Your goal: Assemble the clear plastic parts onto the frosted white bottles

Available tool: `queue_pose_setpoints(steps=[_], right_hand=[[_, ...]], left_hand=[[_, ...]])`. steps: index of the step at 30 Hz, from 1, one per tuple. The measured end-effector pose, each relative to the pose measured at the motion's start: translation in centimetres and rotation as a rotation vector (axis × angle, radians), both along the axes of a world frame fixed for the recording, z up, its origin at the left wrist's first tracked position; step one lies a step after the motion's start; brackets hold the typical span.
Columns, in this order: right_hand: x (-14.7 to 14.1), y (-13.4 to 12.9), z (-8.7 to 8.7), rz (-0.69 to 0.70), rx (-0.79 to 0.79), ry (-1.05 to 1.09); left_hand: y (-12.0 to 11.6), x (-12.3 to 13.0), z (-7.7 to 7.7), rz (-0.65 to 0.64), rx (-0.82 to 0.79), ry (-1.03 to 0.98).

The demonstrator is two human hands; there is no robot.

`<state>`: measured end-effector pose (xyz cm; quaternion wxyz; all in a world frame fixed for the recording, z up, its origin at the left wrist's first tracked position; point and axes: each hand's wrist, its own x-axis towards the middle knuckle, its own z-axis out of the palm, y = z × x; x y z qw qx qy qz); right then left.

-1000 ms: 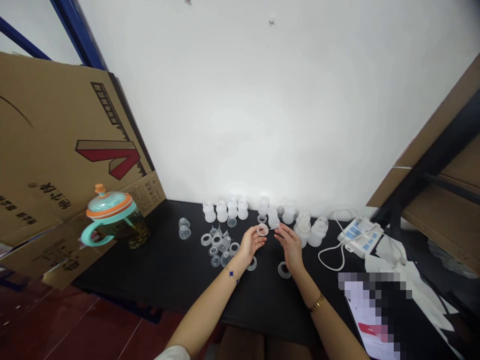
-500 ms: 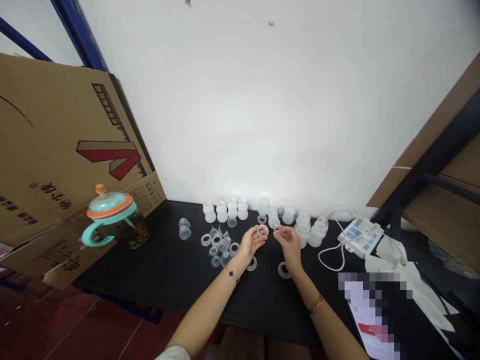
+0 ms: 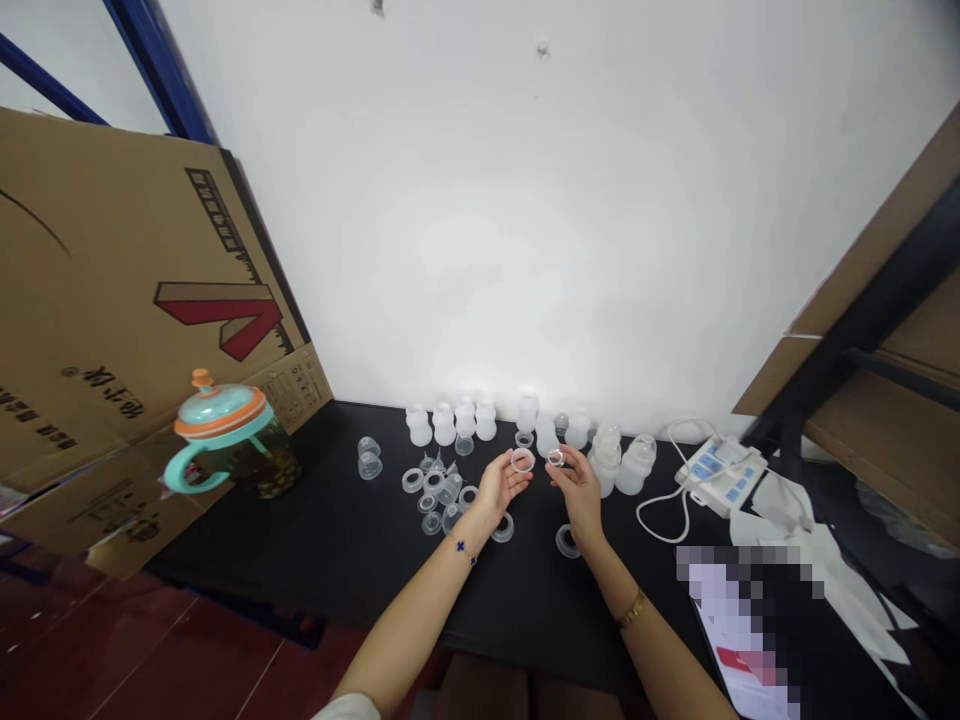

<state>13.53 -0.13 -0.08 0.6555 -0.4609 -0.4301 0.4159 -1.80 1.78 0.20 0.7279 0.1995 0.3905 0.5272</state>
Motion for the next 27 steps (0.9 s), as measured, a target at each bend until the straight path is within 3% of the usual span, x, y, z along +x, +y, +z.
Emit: queue_pose_setpoints(steps=[27], right_hand=[[0.02, 0.03, -0.25, 0.006, -0.03, -0.007]], left_hand=[[-0.16, 0.01, 0.5, 0.034, 0.034, 0.014]])
